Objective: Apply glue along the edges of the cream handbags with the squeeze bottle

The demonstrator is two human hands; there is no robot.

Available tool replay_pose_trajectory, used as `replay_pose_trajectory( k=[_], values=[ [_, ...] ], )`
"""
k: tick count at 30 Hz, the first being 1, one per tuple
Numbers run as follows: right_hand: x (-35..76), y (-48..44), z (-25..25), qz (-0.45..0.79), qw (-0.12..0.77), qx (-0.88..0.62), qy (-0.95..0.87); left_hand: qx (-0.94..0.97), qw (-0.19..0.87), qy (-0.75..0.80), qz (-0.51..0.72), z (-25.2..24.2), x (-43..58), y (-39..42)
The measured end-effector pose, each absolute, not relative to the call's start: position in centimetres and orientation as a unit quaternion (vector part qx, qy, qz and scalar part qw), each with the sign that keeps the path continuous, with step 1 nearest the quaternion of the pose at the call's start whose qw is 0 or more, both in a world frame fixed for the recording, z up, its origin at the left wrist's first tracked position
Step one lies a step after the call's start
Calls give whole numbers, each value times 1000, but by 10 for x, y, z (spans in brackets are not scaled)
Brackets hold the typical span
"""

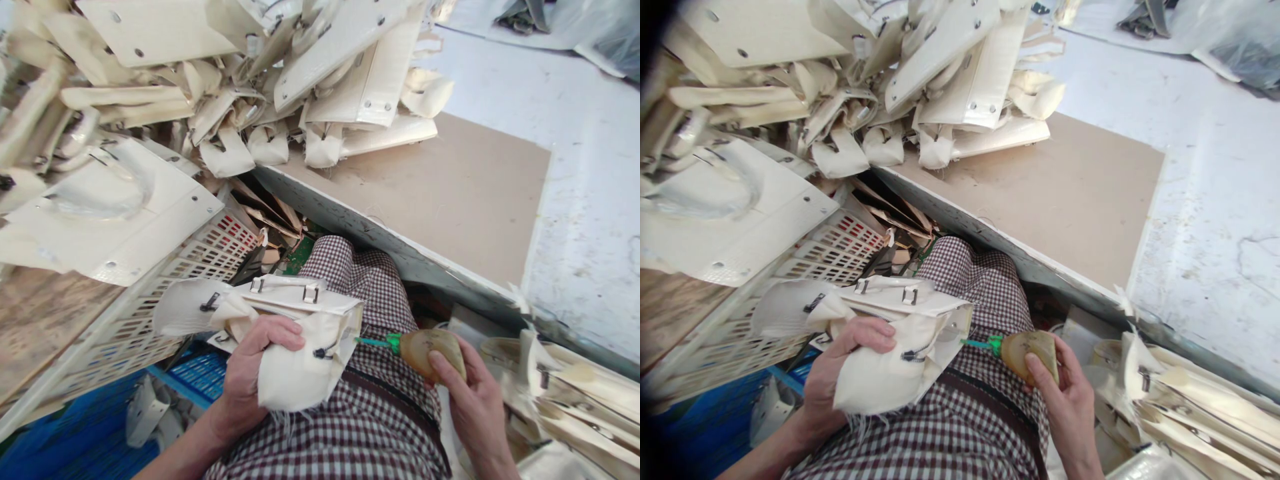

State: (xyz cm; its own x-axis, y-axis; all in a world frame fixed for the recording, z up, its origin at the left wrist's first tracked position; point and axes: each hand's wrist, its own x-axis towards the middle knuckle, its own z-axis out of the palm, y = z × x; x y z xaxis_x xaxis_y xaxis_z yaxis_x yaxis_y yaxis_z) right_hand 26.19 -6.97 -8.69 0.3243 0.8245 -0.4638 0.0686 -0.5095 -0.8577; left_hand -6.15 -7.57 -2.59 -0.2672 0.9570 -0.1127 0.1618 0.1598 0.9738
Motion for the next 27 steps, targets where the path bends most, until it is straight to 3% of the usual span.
replay_pose_trajectory(
  k=[18, 27],
  values=[
    [248, -84, -85, 612, 414, -635, -225, 453, 415, 618, 491, -30, -63, -75],
    [258, -68, -83, 527, 376, -705, -289, 468, 405, 610, 496, -33, -64, -73]
  ],
)
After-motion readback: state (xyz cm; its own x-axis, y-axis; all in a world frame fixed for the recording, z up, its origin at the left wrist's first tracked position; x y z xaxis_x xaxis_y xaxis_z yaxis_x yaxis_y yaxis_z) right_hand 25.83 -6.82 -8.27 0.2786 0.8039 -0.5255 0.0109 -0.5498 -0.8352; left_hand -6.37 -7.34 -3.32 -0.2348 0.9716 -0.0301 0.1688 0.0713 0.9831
